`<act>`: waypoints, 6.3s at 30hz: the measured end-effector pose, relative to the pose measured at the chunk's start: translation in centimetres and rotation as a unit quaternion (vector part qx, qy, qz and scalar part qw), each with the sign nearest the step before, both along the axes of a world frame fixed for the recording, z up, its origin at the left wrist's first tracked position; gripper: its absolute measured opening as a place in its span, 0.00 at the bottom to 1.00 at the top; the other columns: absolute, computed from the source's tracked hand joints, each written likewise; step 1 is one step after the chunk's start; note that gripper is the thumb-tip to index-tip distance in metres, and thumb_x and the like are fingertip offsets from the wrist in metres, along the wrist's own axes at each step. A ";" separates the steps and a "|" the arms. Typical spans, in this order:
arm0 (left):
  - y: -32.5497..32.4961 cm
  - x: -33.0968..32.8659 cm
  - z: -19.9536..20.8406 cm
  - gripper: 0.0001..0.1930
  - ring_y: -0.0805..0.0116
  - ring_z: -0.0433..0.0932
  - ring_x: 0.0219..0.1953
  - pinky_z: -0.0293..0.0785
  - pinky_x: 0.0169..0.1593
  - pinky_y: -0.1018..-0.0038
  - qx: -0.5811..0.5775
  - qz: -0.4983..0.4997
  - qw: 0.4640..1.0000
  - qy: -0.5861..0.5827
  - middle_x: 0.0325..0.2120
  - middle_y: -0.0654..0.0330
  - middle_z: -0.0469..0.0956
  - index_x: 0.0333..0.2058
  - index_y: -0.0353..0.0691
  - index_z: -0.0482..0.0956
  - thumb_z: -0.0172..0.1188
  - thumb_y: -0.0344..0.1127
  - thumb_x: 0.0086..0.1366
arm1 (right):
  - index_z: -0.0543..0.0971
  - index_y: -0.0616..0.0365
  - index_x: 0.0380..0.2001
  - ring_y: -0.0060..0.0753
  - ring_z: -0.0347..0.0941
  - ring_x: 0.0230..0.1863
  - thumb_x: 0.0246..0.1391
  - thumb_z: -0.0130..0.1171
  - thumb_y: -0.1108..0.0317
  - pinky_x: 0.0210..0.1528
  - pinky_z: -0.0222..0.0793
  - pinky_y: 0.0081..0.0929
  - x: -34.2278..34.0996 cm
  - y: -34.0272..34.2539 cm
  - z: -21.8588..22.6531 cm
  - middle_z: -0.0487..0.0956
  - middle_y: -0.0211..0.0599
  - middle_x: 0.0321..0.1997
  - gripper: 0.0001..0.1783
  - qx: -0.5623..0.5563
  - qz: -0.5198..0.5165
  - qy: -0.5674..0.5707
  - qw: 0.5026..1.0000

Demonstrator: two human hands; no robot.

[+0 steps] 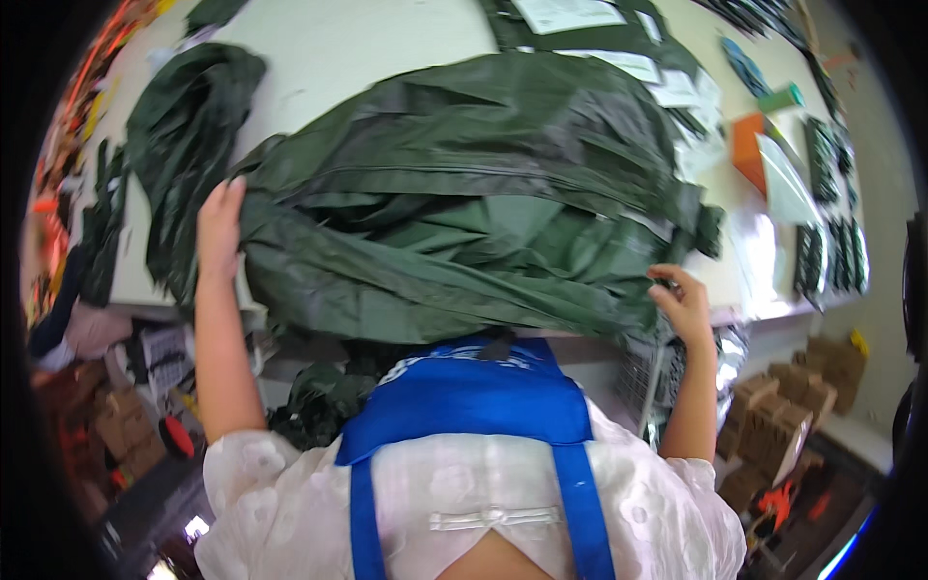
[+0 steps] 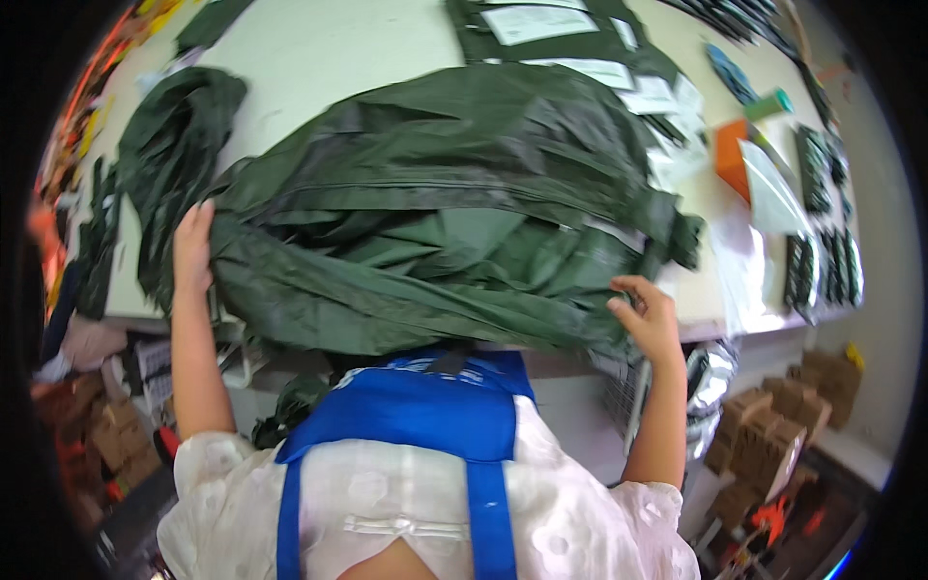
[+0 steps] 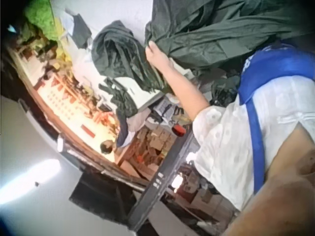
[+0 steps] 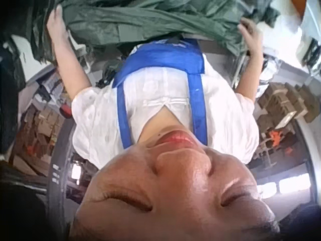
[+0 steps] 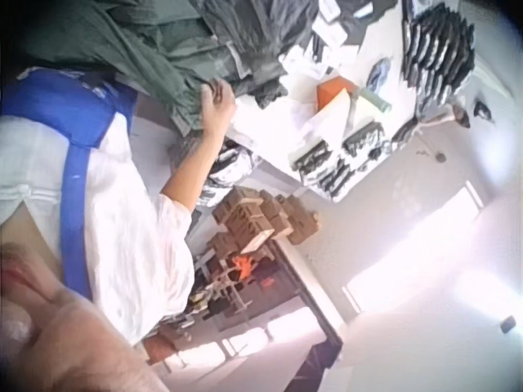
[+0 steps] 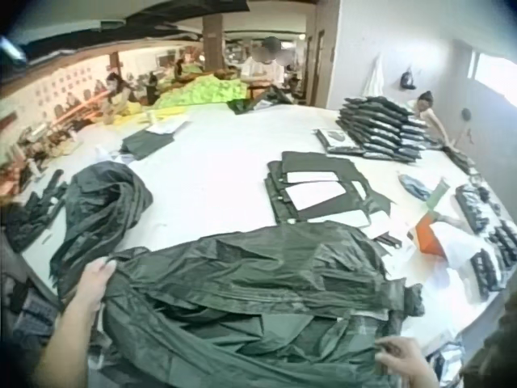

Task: The person folds a large green tarp on a white table, smoothing and aligning edges, then rolls it tightly and secures it with a strap. The folded tarp is placed into a plastic bag labeled Poseidon.

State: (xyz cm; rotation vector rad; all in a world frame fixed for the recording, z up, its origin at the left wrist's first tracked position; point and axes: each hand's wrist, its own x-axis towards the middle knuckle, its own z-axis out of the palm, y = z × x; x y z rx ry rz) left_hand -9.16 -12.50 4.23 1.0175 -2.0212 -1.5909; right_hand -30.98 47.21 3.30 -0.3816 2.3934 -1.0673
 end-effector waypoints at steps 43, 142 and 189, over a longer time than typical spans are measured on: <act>-17.9 1.5 4.3 0.19 0.65 0.73 0.50 0.69 0.53 0.69 -0.221 0.002 0.953 -0.206 0.49 0.59 0.75 0.53 0.42 0.72 0.56 0.41 0.64 | 0.80 0.60 0.27 0.38 0.74 0.26 0.48 0.62 0.60 0.32 0.68 0.34 -6.1 0.3 3.8 0.80 0.42 0.24 0.12 0.233 0.166 0.015 0.958; 14.5 -5.9 -8.4 0.09 0.62 0.78 0.38 0.64 0.44 0.69 -0.435 -0.310 0.829 -0.164 0.32 0.62 0.81 0.37 0.46 0.80 0.60 0.38 0.59 | 0.78 0.47 0.41 0.45 0.74 0.45 0.49 0.54 0.74 0.44 0.72 0.38 -4.8 -4.2 -7.9 0.76 0.36 0.45 0.15 0.097 -0.005 0.307 0.947; 7.7 -2.8 -6.7 0.08 0.59 0.75 0.37 0.66 0.43 0.62 -0.427 -0.244 0.830 -0.261 0.29 0.62 0.76 0.30 0.45 0.77 0.64 0.36 0.52 | 0.71 0.63 0.27 0.51 0.72 0.30 0.41 0.68 0.69 0.33 0.67 0.37 -4.2 -18.5 -9.6 0.74 0.47 0.26 0.15 0.095 0.245 0.066 0.963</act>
